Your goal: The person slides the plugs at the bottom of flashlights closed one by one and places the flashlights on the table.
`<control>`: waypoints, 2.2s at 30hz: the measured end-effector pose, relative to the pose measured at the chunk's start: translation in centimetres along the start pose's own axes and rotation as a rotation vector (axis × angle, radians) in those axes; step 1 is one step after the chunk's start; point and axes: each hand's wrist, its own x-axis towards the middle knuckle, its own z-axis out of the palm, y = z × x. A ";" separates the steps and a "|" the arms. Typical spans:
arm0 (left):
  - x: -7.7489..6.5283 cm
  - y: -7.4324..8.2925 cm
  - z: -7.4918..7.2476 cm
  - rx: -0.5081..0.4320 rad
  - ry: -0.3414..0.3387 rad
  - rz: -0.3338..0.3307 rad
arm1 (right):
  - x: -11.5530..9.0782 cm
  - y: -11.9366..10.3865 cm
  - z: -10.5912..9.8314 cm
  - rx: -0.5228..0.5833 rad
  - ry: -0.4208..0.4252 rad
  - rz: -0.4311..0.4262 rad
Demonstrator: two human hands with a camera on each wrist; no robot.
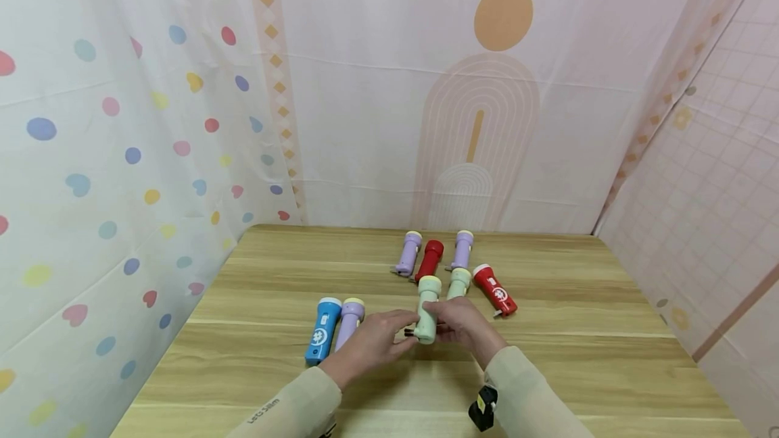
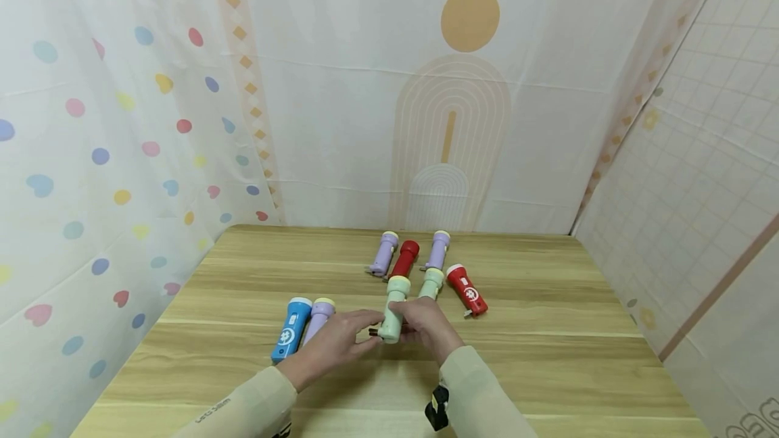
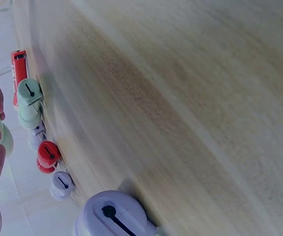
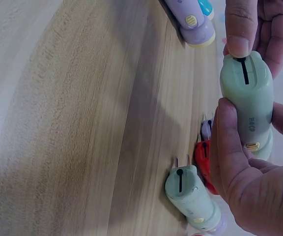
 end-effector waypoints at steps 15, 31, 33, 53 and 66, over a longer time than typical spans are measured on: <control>0.0 0.0 0.0 0.027 0.013 -0.004 | -0.1 -0.1 0.6 -0.005 0.021 0.008; 0.0 0.1 0.1 0.023 0.091 -0.003 | 0.1 -0.3 1.1 0.016 0.039 0.010; 0.0 0.2 0.0 0.026 0.097 -0.006 | 0.0 -0.3 1.2 0.021 0.039 0.005; 0.3 0.9 -0.2 0.051 0.076 -0.113 | 0.2 -0.5 1.4 0.034 0.043 0.003; -0.1 0.8 -0.4 0.081 0.009 -0.111 | 0.3 0.1 1.3 0.056 0.030 0.010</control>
